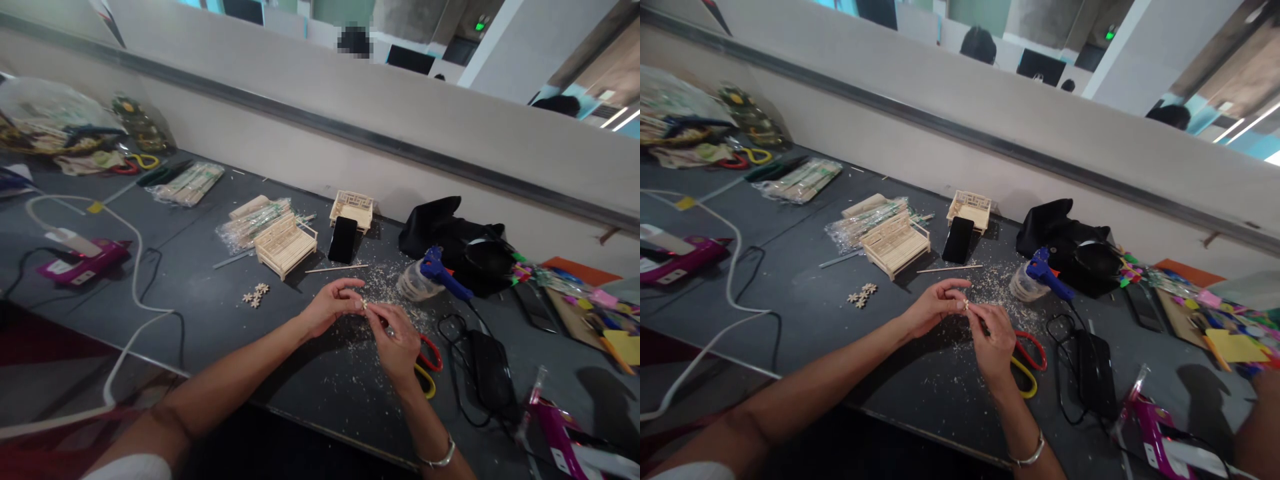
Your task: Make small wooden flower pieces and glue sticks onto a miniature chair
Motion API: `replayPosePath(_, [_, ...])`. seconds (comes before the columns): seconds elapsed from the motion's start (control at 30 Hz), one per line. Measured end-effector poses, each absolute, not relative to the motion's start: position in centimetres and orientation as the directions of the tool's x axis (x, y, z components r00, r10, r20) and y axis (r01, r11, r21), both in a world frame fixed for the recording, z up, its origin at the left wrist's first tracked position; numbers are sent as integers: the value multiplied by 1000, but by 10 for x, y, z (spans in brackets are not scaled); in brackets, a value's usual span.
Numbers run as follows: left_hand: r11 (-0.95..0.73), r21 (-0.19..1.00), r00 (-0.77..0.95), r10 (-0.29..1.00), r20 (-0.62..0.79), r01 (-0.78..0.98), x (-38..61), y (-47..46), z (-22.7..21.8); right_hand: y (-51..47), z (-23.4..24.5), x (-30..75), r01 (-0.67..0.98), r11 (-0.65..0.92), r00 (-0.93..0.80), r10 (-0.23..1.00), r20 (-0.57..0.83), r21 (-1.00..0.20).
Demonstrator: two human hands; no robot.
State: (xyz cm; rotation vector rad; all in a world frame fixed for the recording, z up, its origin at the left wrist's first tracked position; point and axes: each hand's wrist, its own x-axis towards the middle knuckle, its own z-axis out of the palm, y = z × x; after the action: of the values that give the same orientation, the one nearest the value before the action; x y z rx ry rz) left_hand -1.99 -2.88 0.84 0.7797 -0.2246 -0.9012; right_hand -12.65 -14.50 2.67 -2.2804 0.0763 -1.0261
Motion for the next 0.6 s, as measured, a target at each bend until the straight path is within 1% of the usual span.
replayPosePath(0.4, [376,687,624,-768,-144,621,-20,-29,10,-145,28,-126,207,-798,703,-282,653,-567])
replayPosePath(0.6, [396,666,621,-773,-131,632,-20,-29,8,-144,28,-128,134,-776,706,-362,608,-617])
